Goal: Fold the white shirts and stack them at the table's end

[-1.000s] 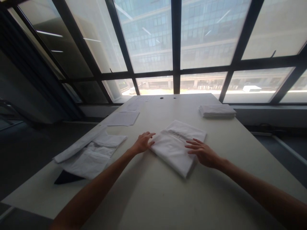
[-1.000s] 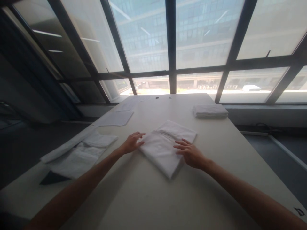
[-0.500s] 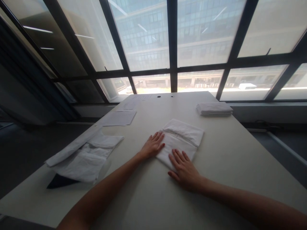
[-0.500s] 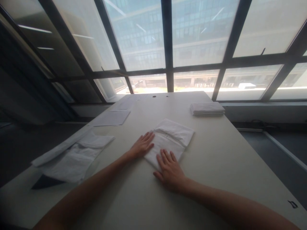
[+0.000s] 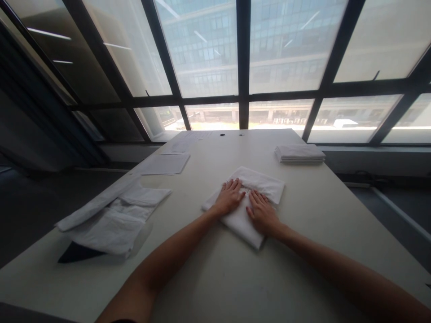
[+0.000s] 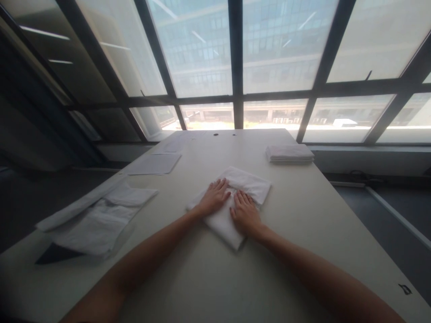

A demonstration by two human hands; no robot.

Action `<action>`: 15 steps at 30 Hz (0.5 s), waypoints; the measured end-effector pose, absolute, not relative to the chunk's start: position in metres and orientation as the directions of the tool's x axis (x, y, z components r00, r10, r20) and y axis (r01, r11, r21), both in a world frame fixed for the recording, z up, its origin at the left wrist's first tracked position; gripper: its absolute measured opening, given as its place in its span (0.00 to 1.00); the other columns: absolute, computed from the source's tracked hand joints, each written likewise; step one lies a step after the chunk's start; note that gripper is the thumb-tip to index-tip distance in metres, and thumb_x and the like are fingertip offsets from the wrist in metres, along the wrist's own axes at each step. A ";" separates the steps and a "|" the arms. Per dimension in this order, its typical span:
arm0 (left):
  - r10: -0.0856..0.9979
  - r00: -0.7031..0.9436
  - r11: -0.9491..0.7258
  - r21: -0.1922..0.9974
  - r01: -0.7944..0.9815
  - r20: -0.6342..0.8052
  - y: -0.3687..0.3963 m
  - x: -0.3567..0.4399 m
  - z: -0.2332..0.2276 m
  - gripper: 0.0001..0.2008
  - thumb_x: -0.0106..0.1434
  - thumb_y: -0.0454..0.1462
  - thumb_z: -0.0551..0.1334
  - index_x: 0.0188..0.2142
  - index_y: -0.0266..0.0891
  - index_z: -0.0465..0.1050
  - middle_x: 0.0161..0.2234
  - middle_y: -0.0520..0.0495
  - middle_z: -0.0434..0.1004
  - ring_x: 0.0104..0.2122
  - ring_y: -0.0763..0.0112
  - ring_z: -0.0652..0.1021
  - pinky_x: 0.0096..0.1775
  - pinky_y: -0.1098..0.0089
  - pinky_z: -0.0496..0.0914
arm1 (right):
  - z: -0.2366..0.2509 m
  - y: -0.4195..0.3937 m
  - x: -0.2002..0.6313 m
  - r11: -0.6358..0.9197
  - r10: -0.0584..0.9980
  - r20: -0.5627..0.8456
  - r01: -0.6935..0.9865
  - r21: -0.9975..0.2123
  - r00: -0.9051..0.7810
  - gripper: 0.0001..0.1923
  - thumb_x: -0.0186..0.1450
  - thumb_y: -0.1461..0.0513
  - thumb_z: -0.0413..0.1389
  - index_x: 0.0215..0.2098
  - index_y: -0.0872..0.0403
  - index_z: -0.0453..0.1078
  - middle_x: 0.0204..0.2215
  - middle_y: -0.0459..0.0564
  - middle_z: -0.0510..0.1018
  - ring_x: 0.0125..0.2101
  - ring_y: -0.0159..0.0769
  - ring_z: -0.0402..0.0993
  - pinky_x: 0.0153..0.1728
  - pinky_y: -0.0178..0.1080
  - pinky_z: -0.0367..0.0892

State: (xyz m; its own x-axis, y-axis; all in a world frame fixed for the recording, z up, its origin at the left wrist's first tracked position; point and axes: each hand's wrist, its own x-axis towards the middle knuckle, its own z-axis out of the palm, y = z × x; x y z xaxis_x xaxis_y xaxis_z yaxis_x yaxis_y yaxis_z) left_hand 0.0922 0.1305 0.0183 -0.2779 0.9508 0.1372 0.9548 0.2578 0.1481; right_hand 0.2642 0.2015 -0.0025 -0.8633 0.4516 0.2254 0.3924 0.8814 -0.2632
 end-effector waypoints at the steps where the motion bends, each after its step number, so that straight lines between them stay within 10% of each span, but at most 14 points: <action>1: 0.952 -0.278 0.258 0.150 0.954 0.130 0.131 0.091 0.016 0.31 0.76 0.49 0.45 0.71 0.35 0.52 0.72 0.37 0.48 0.71 0.50 0.51 0.68 0.46 0.48 | -0.006 0.204 0.270 0.890 0.435 0.226 0.378 -0.254 -0.872 0.32 0.73 0.57 0.45 0.70 0.67 0.55 0.70 0.64 0.55 0.71 0.47 0.47 0.69 0.51 0.45; 11: 0.877 -0.479 0.468 0.159 0.869 0.040 0.131 0.045 0.005 0.34 0.76 0.52 0.40 0.72 0.36 0.48 0.73 0.37 0.47 0.71 0.51 0.51 0.67 0.45 0.48 | -0.016 0.218 0.325 0.954 0.246 0.224 0.195 -0.228 -0.943 0.34 0.75 0.51 0.44 0.72 0.64 0.53 0.71 0.61 0.51 0.72 0.46 0.44 0.70 0.52 0.45; 15: 0.855 -0.517 0.498 0.206 0.843 0.049 0.126 0.035 0.011 0.31 0.77 0.49 0.41 0.71 0.34 0.52 0.71 0.35 0.51 0.71 0.52 0.54 0.67 0.47 0.49 | -0.016 0.222 0.343 0.924 0.244 0.354 0.107 -0.366 -0.903 0.26 0.74 0.54 0.47 0.65 0.56 0.67 0.67 0.57 0.65 0.67 0.46 0.58 0.67 0.52 0.55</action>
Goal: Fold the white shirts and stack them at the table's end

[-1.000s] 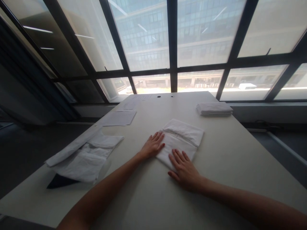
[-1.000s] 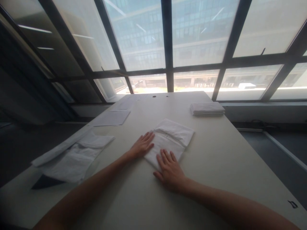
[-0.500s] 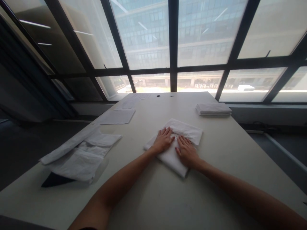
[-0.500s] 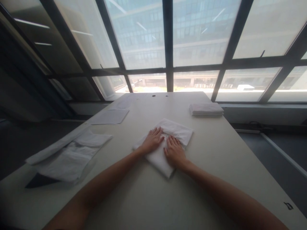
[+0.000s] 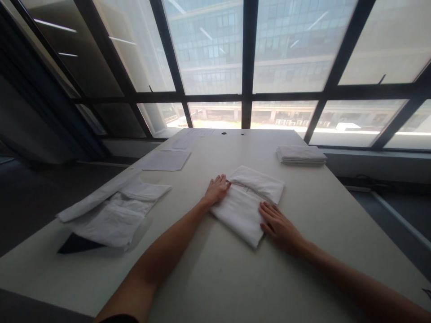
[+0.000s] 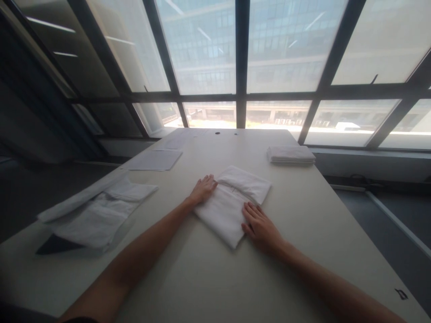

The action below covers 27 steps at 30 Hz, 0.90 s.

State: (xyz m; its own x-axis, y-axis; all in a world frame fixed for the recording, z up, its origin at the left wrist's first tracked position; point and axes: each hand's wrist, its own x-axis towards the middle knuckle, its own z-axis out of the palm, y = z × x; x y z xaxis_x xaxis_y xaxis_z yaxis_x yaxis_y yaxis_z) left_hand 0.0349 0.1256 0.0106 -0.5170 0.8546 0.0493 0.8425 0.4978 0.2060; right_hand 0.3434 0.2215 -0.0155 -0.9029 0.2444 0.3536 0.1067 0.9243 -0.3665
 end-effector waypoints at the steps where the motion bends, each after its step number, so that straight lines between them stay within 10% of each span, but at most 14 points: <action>1: 0.845 -0.528 0.504 0.202 0.840 0.086 0.124 0.037 0.013 0.30 0.77 0.48 0.42 0.71 0.34 0.53 0.71 0.34 0.52 0.70 0.51 0.55 0.67 0.47 0.49 | -0.014 0.225 0.344 0.905 0.283 0.419 0.095 -0.415 -0.863 0.23 0.74 0.55 0.47 0.61 0.54 0.72 0.63 0.56 0.70 0.65 0.45 0.63 0.65 0.52 0.59; 6: 0.885 -0.375 0.350 0.139 0.927 0.274 0.122 0.087 0.021 0.30 0.76 0.48 0.47 0.69 0.34 0.57 0.71 0.34 0.54 0.71 0.52 0.53 0.68 0.50 0.47 | -0.002 0.283 0.319 0.785 0.594 0.579 0.245 -0.569 -0.558 0.19 0.67 0.59 0.53 0.52 0.55 0.76 0.52 0.58 0.79 0.55 0.48 0.71 0.60 0.52 0.64; 10: 0.961 -0.215 0.188 0.158 0.969 0.175 0.122 0.130 0.015 0.31 0.73 0.55 0.49 0.70 0.47 0.56 0.73 0.40 0.49 0.71 0.46 0.50 0.66 0.41 0.48 | 0.004 0.344 0.288 0.483 0.852 0.253 0.502 -0.718 -0.458 0.21 0.63 0.59 0.57 0.51 0.61 0.76 0.49 0.63 0.80 0.50 0.48 0.75 0.55 0.46 0.66; 20: 0.978 -0.183 0.163 0.177 0.971 0.103 0.117 0.138 0.011 0.35 0.73 0.57 0.48 0.74 0.52 0.44 0.74 0.42 0.39 0.72 0.46 0.44 0.67 0.39 0.44 | 0.030 0.382 0.269 0.090 0.858 -0.177 0.481 -0.872 -0.482 0.16 0.50 0.63 0.71 0.35 0.59 0.76 0.26 0.50 0.78 0.27 0.36 0.73 0.26 0.34 0.65; 27: 0.967 -0.227 0.205 0.176 0.963 0.115 0.116 0.138 0.008 0.38 0.71 0.58 0.49 0.74 0.46 0.44 0.74 0.37 0.38 0.72 0.44 0.43 0.67 0.42 0.44 | 0.028 0.359 0.277 -0.384 0.749 -0.316 0.007 -0.923 -0.583 0.09 0.63 0.57 0.62 0.31 0.55 0.73 0.23 0.48 0.78 0.23 0.34 0.73 0.24 0.33 0.71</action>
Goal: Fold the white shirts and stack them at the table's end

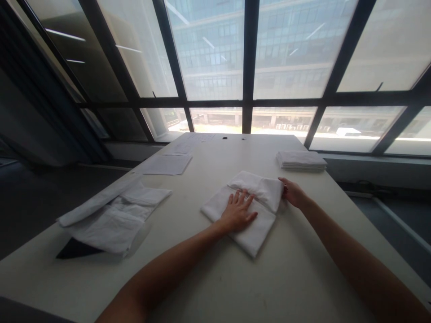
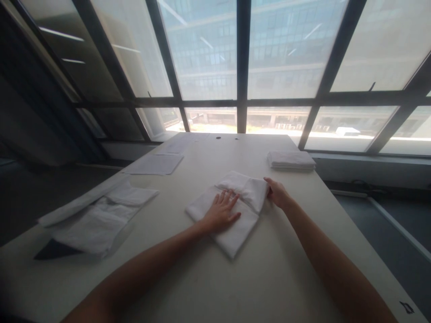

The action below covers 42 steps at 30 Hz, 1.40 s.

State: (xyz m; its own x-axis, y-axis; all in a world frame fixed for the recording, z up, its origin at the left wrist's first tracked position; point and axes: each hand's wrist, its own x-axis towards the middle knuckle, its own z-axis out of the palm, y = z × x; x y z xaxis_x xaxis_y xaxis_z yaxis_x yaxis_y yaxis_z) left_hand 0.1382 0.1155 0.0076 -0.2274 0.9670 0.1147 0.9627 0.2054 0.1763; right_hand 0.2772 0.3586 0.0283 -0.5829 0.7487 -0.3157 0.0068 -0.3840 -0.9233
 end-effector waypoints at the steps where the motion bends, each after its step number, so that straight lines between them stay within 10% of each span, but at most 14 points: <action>1: 0.966 -0.231 0.209 0.175 0.962 0.117 0.116 0.138 0.008 0.39 0.71 0.58 0.49 0.74 0.45 0.44 0.74 0.36 0.38 0.72 0.44 0.43 0.67 0.43 0.44 | 0.026 0.351 0.279 -0.397 0.743 -0.309 -0.018 -0.918 -0.593 0.08 0.64 0.58 0.61 0.33 0.55 0.74 0.24 0.48 0.79 0.24 0.35 0.74 0.24 0.33 0.72; 9: 0.905 -0.402 0.384 0.141 0.912 0.136 0.116 0.135 0.006 0.38 0.72 0.58 0.47 0.73 0.41 0.49 0.73 0.34 0.44 0.71 0.42 0.46 0.67 0.42 0.45 | 0.013 0.312 0.275 -0.385 0.797 -0.312 -0.037 -0.922 -0.517 0.14 0.49 0.72 0.65 0.33 0.56 0.75 0.30 0.53 0.84 0.29 0.41 0.80 0.29 0.37 0.77; 19: 0.803 -0.573 0.522 0.272 0.809 0.163 0.122 0.116 0.002 0.36 0.71 0.51 0.52 0.68 0.25 0.56 0.69 0.25 0.54 0.69 0.46 0.56 0.66 0.50 0.54 | 0.032 0.279 0.278 0.131 0.828 0.193 -0.154 -0.979 -0.527 0.18 0.52 0.52 0.66 0.34 0.58 0.78 0.29 0.49 0.81 0.30 0.41 0.75 0.31 0.39 0.71; 24: 0.737 -0.650 0.443 0.595 0.671 0.185 0.120 0.088 0.019 0.20 0.67 0.36 0.55 0.57 0.34 0.71 0.58 0.35 0.74 0.59 0.53 0.72 0.60 0.57 0.63 | 0.029 0.257 0.285 0.388 0.737 0.374 -0.100 -0.916 -0.564 0.19 0.61 0.49 0.61 0.29 0.57 0.77 0.22 0.45 0.75 0.25 0.36 0.69 0.26 0.35 0.66; 29: 0.636 -0.772 0.216 0.964 0.155 -0.018 0.111 0.059 0.031 0.16 0.70 0.38 0.53 0.53 0.35 0.71 0.48 0.38 0.81 0.46 0.60 0.80 0.49 0.63 0.73 | 0.026 0.242 0.298 0.538 0.552 0.467 -0.133 -0.833 -0.691 0.20 0.68 0.49 0.56 0.41 0.54 0.82 0.34 0.49 0.83 0.38 0.47 0.79 0.39 0.41 0.74; 37: 0.761 -0.509 0.163 0.878 -0.450 -0.402 0.089 0.012 0.049 0.24 0.73 0.52 0.53 0.42 0.32 0.74 0.31 0.43 0.80 0.30 0.67 0.80 0.36 0.70 0.75 | 0.019 0.230 0.318 0.765 -0.008 0.593 -0.386 -0.515 -0.805 0.21 0.72 0.64 0.50 0.58 0.43 0.74 0.56 0.50 0.78 0.59 0.42 0.72 0.62 0.52 0.66; 42: 0.836 -0.409 0.274 0.924 -0.266 -0.366 0.077 -0.001 0.053 0.18 0.61 0.40 0.70 0.47 0.32 0.78 0.40 0.42 0.82 0.34 0.67 0.79 0.35 0.72 0.72 | -0.004 0.228 0.325 0.845 0.119 0.500 -0.176 -0.505 -0.858 0.31 0.65 0.71 0.50 0.64 0.47 0.69 0.63 0.51 0.70 0.65 0.45 0.64 0.65 0.55 0.60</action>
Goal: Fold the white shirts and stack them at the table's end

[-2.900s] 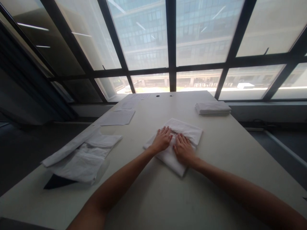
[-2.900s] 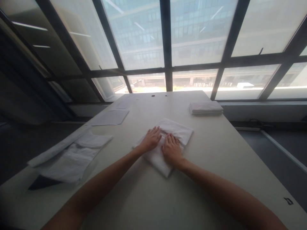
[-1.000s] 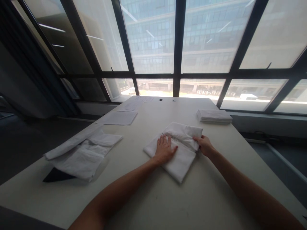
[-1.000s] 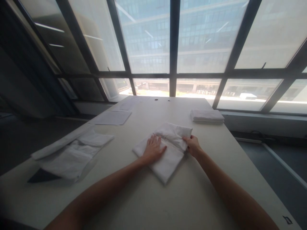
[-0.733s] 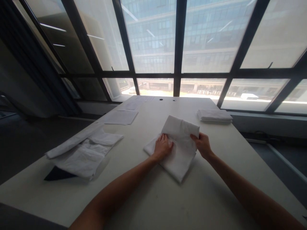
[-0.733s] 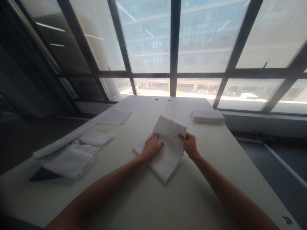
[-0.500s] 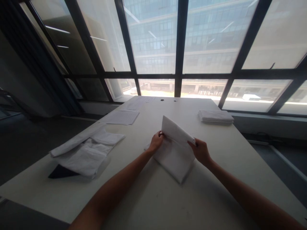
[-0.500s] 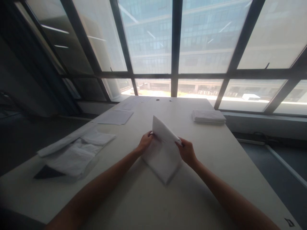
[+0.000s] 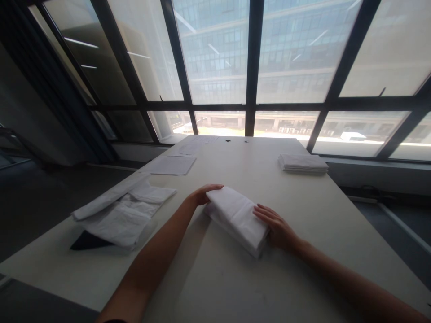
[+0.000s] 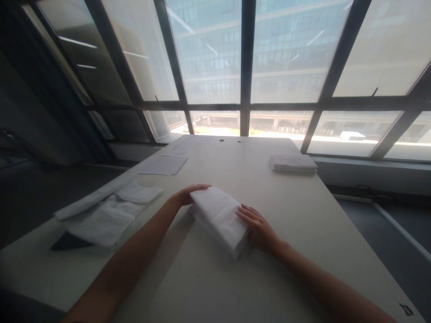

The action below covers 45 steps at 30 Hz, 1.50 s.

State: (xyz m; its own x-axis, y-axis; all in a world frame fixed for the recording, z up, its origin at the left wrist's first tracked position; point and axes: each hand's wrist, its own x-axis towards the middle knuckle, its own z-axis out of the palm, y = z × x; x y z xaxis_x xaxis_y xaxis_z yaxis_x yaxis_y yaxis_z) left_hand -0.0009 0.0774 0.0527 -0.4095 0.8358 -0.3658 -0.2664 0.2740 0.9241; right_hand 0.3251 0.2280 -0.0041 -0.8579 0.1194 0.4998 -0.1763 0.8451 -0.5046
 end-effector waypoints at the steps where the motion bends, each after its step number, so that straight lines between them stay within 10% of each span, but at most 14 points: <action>1: 0.845 -0.398 0.290 0.932 -0.220 -0.357 0.076 -0.002 0.054 0.21 0.59 0.38 0.72 0.50 0.33 0.77 0.42 0.42 0.81 0.34 0.68 0.79 0.35 0.72 0.72 | -0.007 0.228 0.327 0.842 0.202 0.468 -0.092 -0.532 -0.860 0.33 0.63 0.71 0.51 0.65 0.48 0.67 0.65 0.52 0.68 0.65 0.46 0.62 0.65 0.55 0.60; 8: 0.919 -0.261 0.260 0.952 -0.160 -0.294 0.062 0.001 0.056 0.50 0.48 0.29 0.74 0.68 0.45 0.59 0.47 0.47 0.75 0.40 0.71 0.78 0.41 0.71 0.73 | -0.005 0.240 0.332 0.770 0.279 0.369 -0.023 -0.638 -0.887 0.34 0.62 0.72 0.49 0.65 0.49 0.67 0.63 0.50 0.70 0.62 0.47 0.68 0.64 0.55 0.61; 15: 0.952 -0.227 0.244 0.957 0.154 -0.207 0.051 0.006 0.066 0.47 0.49 0.33 0.70 0.68 0.48 0.60 0.54 0.45 0.71 0.48 0.66 0.76 0.50 0.67 0.72 | -0.001 0.258 0.332 0.800 0.144 0.328 -0.085 -0.594 -0.934 0.32 0.65 0.72 0.48 0.66 0.48 0.66 0.65 0.48 0.67 0.68 0.43 0.55 0.67 0.53 0.55; 19: 0.911 -0.387 0.382 0.653 0.653 -0.146 0.066 0.024 0.081 0.37 0.52 0.33 0.68 0.64 0.40 0.68 0.61 0.38 0.67 0.58 0.52 0.70 0.60 0.55 0.65 | 0.007 0.264 0.335 0.875 0.141 0.275 -0.010 -0.484 -0.951 0.35 0.63 0.73 0.45 0.65 0.46 0.67 0.67 0.46 0.65 0.70 0.44 0.50 0.69 0.59 0.46; 23: 0.940 -0.285 0.209 0.341 0.917 0.189 0.096 0.077 0.072 0.26 0.68 0.37 0.57 0.65 0.37 0.65 0.66 0.38 0.63 0.66 0.56 0.63 0.67 0.55 0.54 | 0.016 0.250 0.317 0.825 0.439 0.281 0.259 -0.501 -0.854 0.33 0.60 0.73 0.44 0.60 0.54 0.73 0.63 0.53 0.71 0.67 0.45 0.60 0.67 0.54 0.53; 31: 0.973 -0.129 0.116 0.079 0.990 0.192 0.100 0.142 0.018 0.28 0.73 0.40 0.50 0.70 0.39 0.56 0.71 0.41 0.55 0.71 0.53 0.52 0.69 0.47 0.44 | 0.000 0.173 0.267 0.825 0.522 0.336 0.364 -0.431 -0.784 0.31 0.72 0.57 0.44 0.71 0.61 0.56 0.69 0.62 0.59 0.70 0.53 0.49 0.68 0.58 0.44; 45: 0.864 -0.503 0.483 0.253 0.838 0.019 0.062 0.054 0.005 0.33 0.75 0.48 0.42 0.72 0.30 0.50 0.72 0.35 0.48 0.71 0.55 0.52 0.68 0.49 0.47 | -0.013 0.229 0.300 0.708 0.659 0.094 0.573 -0.413 -0.747 0.36 0.75 0.50 0.39 0.70 0.68 0.54 0.71 0.65 0.53 0.71 0.50 0.44 0.69 0.53 0.39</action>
State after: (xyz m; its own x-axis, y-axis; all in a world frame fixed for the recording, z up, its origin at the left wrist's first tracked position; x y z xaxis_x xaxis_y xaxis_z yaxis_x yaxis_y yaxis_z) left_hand 0.0541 0.0617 0.0053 -0.5032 0.8640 0.0192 0.8384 0.4827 0.2530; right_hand 0.2997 0.2294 -0.0132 -0.7466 0.6586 0.0940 0.5725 0.7080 -0.4134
